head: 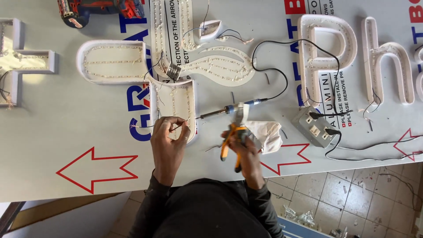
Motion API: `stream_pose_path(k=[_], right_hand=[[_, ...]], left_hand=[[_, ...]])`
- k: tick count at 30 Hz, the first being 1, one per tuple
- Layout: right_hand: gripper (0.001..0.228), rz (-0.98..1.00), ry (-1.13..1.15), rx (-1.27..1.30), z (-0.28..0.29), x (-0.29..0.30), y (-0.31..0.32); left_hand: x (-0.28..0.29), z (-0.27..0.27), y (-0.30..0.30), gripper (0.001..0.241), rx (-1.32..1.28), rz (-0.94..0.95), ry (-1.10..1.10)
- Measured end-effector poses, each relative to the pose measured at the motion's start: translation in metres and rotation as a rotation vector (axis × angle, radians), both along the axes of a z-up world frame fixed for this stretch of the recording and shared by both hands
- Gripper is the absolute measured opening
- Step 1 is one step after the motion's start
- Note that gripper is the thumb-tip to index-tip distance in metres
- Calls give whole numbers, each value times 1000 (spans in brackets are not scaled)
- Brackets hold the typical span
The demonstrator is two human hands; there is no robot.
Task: Soldering electrical wires to LED strips and securing them inside sign letters using a glue gun.
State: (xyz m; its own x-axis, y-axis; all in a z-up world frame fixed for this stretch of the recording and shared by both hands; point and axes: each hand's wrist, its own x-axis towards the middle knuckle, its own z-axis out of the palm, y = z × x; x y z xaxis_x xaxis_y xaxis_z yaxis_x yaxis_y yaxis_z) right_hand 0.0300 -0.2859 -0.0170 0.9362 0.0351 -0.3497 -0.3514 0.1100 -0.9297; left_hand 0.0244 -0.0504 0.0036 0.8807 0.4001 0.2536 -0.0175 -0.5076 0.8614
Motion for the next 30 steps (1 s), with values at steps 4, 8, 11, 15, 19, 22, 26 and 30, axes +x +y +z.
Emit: stream_pose_path(k=[4, 8, 11, 15, 19, 22, 26, 30], right_hand=[[30, 194, -10, -117, 14, 3, 27], [46, 357, 127, -424, -8, 7, 18], [45, 453, 215, -604, -23, 24, 0], [43, 352, 312, -593, -50, 41, -25], [39, 300, 300, -596, -21, 51, -44], [36, 214, 248, -338, 8, 46, -36], [26, 265, 113, -48, 2, 31, -17], [35, 409, 87, 26, 40, 18, 15]], left_hand=[[-2, 1, 3, 9, 17, -13, 70], [-14, -8, 9, 11, -5, 23, 126], [-15, -17, 13, 11, -4, 23, 154], [-15, -18, 13, 17, 1, 3, 214], [-14, -19, 11, 18, -4, 5, 223], [-10, -19, 8, 17, -13, -9, 237], [-6, -18, 2, 17, 1, -41, 233], [-4, -17, -1, 22, -31, -69, 223]])
